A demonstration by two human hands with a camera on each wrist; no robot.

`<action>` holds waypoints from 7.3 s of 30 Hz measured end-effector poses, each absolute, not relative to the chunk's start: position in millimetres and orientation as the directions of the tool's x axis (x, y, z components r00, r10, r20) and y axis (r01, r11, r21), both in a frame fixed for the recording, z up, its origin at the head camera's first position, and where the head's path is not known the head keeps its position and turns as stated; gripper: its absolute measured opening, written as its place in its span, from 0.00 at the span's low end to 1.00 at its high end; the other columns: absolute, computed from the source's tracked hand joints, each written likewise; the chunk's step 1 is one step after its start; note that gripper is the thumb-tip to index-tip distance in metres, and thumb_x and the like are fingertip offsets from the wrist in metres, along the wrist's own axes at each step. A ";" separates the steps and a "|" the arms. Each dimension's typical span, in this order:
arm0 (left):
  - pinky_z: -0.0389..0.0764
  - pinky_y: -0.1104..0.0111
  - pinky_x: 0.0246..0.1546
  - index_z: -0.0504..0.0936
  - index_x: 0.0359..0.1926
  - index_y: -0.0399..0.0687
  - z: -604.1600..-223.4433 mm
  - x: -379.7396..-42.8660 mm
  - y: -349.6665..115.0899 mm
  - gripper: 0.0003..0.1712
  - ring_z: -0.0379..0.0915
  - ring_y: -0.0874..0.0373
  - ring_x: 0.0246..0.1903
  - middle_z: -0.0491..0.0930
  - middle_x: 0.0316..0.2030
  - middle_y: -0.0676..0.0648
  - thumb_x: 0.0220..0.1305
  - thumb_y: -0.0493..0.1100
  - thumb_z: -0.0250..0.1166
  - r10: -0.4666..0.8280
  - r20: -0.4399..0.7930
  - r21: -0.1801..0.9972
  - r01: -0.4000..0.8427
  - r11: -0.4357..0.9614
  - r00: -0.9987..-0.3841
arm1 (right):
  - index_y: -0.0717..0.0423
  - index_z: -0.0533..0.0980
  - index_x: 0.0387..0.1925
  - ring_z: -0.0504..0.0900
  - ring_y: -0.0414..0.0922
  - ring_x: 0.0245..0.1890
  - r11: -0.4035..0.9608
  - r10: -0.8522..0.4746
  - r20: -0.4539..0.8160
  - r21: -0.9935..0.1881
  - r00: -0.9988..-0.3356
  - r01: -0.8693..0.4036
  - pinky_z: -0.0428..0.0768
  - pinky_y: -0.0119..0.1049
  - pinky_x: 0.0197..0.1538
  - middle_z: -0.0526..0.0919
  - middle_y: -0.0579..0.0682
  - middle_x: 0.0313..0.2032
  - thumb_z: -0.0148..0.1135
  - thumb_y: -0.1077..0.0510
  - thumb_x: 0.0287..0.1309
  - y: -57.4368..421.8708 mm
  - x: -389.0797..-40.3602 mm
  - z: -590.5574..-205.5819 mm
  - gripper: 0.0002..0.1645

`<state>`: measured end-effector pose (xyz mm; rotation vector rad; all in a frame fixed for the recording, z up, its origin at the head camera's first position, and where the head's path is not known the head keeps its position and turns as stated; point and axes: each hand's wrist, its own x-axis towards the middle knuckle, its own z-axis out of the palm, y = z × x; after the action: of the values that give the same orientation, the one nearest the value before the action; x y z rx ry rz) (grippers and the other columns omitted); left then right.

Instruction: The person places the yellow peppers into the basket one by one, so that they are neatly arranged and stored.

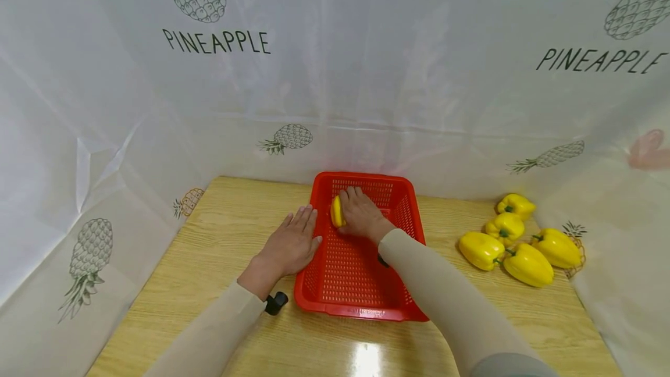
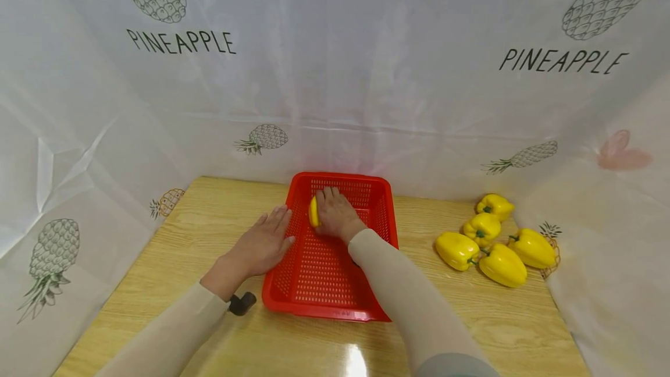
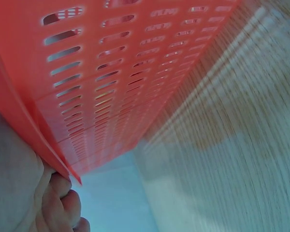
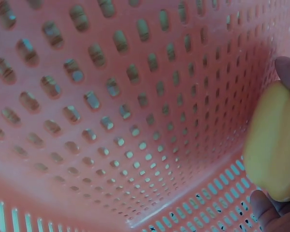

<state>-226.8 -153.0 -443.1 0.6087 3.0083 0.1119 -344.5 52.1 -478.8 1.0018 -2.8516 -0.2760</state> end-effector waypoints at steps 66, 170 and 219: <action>0.52 0.48 0.83 0.50 0.83 0.36 -442.3 -226.2 -151.6 0.41 0.44 0.43 0.84 0.49 0.84 0.38 0.84 0.58 0.46 0.375 -0.062 0.086 0.369 0.925 -0.925 | 0.61 0.63 0.68 0.73 0.55 0.55 0.850 -0.518 0.079 0.159 -0.852 -0.502 0.82 0.45 0.63 0.72 0.60 0.57 0.69 0.35 0.62 49.9 -345.0 -487.4 0.48; 0.51 0.44 0.82 0.48 0.82 0.29 -445.7 -221.0 -152.5 0.40 0.44 0.37 0.83 0.48 0.83 0.32 0.84 0.51 0.47 0.389 -0.066 0.205 0.369 0.907 -0.919 | 0.65 0.74 0.64 0.76 0.64 0.61 0.775 -0.630 0.210 0.240 -0.748 -0.585 0.77 0.65 0.62 0.79 0.62 0.61 0.78 0.64 0.53 366.0 -234.1 -481.3 0.37; 0.54 0.45 0.81 0.50 0.82 0.29 -445.2 -220.7 -153.1 0.40 0.46 0.37 0.82 0.49 0.82 0.32 0.84 0.52 0.48 0.395 -0.051 0.192 0.380 0.905 -0.917 | 0.75 0.64 0.66 0.78 0.66 0.56 0.833 -0.553 0.255 0.171 -0.793 -0.526 0.80 0.61 0.64 0.76 0.71 0.56 0.89 0.46 0.41 333.3 -241.0 -495.2 0.62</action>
<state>-220.7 -153.1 -445.2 0.6072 2.9791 0.2734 -241.0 333.3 -495.2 0.8202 -2.7197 -0.1307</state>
